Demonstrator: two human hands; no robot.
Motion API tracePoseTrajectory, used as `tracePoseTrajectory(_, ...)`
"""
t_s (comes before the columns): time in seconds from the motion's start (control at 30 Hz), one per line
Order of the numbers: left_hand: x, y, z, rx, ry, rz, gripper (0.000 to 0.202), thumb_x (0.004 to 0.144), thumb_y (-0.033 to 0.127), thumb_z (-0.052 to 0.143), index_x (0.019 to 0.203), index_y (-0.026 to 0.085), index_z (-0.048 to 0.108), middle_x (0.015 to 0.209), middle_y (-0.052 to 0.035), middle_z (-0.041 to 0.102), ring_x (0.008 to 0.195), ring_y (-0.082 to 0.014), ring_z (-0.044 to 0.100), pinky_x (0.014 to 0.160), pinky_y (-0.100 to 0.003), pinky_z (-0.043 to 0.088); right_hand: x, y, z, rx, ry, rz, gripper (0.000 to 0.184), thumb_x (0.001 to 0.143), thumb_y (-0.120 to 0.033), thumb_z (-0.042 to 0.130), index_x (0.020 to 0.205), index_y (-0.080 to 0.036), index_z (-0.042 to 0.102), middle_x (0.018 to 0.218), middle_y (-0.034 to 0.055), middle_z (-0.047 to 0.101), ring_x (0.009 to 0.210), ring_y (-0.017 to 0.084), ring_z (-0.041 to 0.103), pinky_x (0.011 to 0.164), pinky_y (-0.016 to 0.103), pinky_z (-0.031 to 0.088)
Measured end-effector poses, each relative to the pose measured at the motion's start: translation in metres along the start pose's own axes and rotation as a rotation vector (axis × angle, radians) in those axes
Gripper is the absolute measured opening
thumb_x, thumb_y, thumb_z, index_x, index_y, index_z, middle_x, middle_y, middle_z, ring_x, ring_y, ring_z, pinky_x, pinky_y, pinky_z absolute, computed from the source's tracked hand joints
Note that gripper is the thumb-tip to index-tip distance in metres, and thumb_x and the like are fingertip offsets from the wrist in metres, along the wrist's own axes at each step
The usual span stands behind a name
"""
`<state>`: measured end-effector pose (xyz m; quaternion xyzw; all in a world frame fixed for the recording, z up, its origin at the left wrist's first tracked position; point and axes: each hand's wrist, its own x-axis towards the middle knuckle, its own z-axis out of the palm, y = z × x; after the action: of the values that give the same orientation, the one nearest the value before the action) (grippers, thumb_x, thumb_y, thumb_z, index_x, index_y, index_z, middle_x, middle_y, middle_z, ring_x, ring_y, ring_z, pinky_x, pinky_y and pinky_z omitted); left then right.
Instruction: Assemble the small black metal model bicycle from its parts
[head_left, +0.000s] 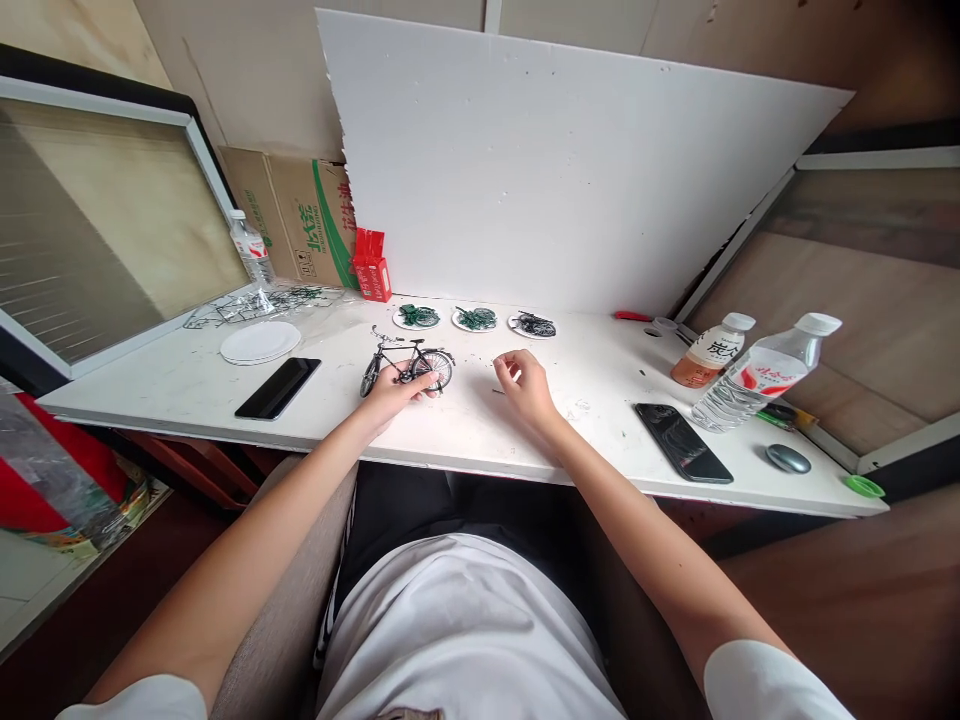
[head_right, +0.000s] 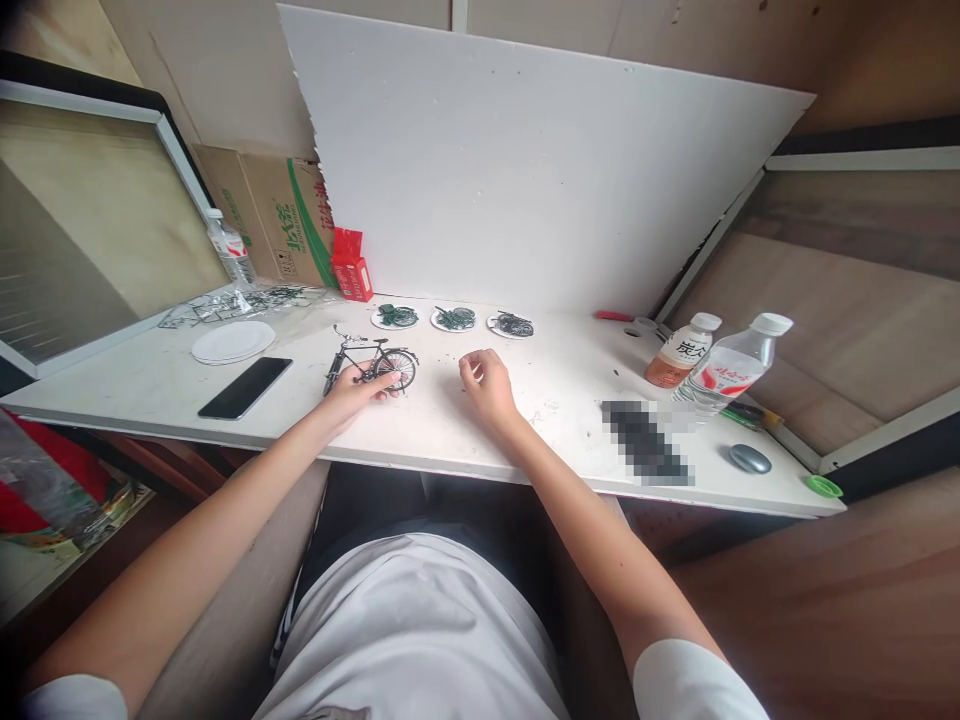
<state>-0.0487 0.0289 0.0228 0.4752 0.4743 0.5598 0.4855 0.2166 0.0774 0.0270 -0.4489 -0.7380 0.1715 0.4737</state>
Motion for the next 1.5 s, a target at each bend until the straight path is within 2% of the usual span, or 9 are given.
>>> tracePoseTrajectory(0.13, 0.011, 0.002, -0.02, -0.087, 0.048, 0.004, 0.053, 0.065, 0.047, 0.1, 0.102, 0.016, 0.077, 0.108, -0.0114, 0.081, 0.078, -0.0182, 0.074, 0.07, -0.029, 0.05, 0.024, 0.004, 0.003, -0.16, -0.029, -0.043, 0.031, 0.11, -0.038, 0.044, 0.105, -0.019, 0.068, 0.109, 0.0118, 0.074, 0.091, 0.024, 0.065, 0.079, 0.036, 0.05)
tracePoseTrajectory(0.2, 0.016, 0.002, -0.03, -0.165, 0.052, 0.0, 0.048, 0.065, 0.045, 0.1, 0.097, 0.016, 0.078, 0.106, -0.0111, 0.08, 0.077, -0.0165, 0.073, 0.07, -0.029, 0.049, 0.039, 0.003, 0.006, -0.317, -0.115, -0.136, 0.033, 0.112, -0.032, 0.04, 0.113, -0.019, 0.07, 0.113, 0.0127, 0.074, 0.101, 0.026, 0.065, 0.076, 0.034, 0.047)
tracePoseTrajectory(0.27, 0.02, 0.001, -0.038, -0.228, 0.061, -0.008, 0.044, 0.065, 0.04, 0.101, 0.095, 0.016, 0.079, 0.105, -0.0106, 0.08, 0.076, -0.0148, 0.071, 0.07, -0.029, 0.049, 0.052, 0.001, 0.012, -0.466, -0.257, -0.196, 0.029, 0.111, -0.029, 0.045, 0.117, -0.021, 0.072, 0.116, 0.012, 0.075, 0.106, 0.026, 0.065, 0.073, 0.032, 0.044)
tracePoseTrajectory(0.37, 0.026, -0.004, -0.046, -0.325, 0.059, -0.046, 0.04, 0.063, 0.033, 0.102, 0.091, 0.014, 0.08, 0.1, -0.0101, 0.08, 0.077, -0.0145, 0.069, 0.074, -0.029, 0.051, 0.067, 0.001, 0.026, -0.659, -0.435, -0.157, 0.031, 0.109, -0.024, 0.047, 0.117, -0.022, 0.077, 0.122, 0.0112, 0.076, 0.107, 0.025, 0.067, 0.074, 0.03, 0.042)
tracePoseTrajectory(0.43, 0.028, -0.007, -0.048, -0.364, 0.057, -0.063, 0.038, 0.062, 0.03, 0.102, 0.088, 0.014, 0.079, 0.097, -0.01, 0.079, 0.079, -0.0155, 0.069, 0.077, -0.031, 0.054, 0.072, 0.004, 0.035, -0.711, -0.47, -0.133, 0.033, 0.108, -0.021, 0.048, 0.115, -0.021, 0.08, 0.122, 0.0115, 0.077, 0.105, 0.025, 0.068, 0.074, 0.031, 0.041)
tracePoseTrajectory(0.8, 0.026, -0.01, -0.04, -0.318, 0.063, -0.021, 0.042, 0.062, 0.031, 0.103, 0.09, 0.016, 0.077, 0.101, -0.0104, 0.079, 0.092, -0.0218, 0.073, 0.081, -0.035, 0.056, 0.068, 0.016, 0.043, -0.801, -0.558, -0.223, 0.04, 0.106, -0.013, 0.044, 0.112, -0.02, 0.082, 0.119, 0.0147, 0.074, 0.112, 0.026, 0.064, 0.078, 0.031, 0.042)
tracePoseTrajectory(1.0, 0.025, -0.009, -0.041, -0.307, 0.055, -0.016, 0.04, 0.061, 0.033, 0.103, 0.088, 0.016, 0.078, 0.102, -0.0104, 0.079, 0.091, -0.0206, 0.071, 0.083, -0.035, 0.056, 0.067, 0.018, 0.048, -0.795, -0.553, -0.248, 0.042, 0.109, -0.016, 0.041, 0.129, -0.022, 0.077, 0.127, 0.015, 0.07, 0.124, 0.027, 0.057, 0.077, 0.03, 0.045)
tracePoseTrajectory(1.27, 0.022, -0.006, -0.039, -0.229, 0.041, -0.005, 0.042, 0.061, 0.038, 0.102, 0.088, 0.014, 0.079, 0.1, -0.0113, 0.079, 0.09, -0.0207, 0.071, 0.083, -0.034, 0.055, 0.067, 0.018, 0.048, -0.757, -0.532, -0.225, 0.034, 0.113, -0.028, 0.042, 0.118, -0.019, 0.075, 0.125, 0.0152, 0.069, 0.121, 0.026, 0.057, 0.078, 0.03, 0.049)
tracePoseTrajectory(1.5, 0.02, -0.012, -0.038, -0.08, 0.046, 0.017, 0.052, 0.063, 0.044, 0.101, 0.099, 0.015, 0.079, 0.104, -0.0113, 0.08, 0.079, -0.0191, 0.072, 0.08, -0.033, 0.055, 0.06, 0.016, 0.041, -0.7, -0.505, -0.224, 0.024, 0.11, -0.025, 0.05, 0.112, -0.018, 0.072, 0.119, 0.0161, 0.071, 0.12, 0.027, 0.059, 0.078, 0.03, 0.05)
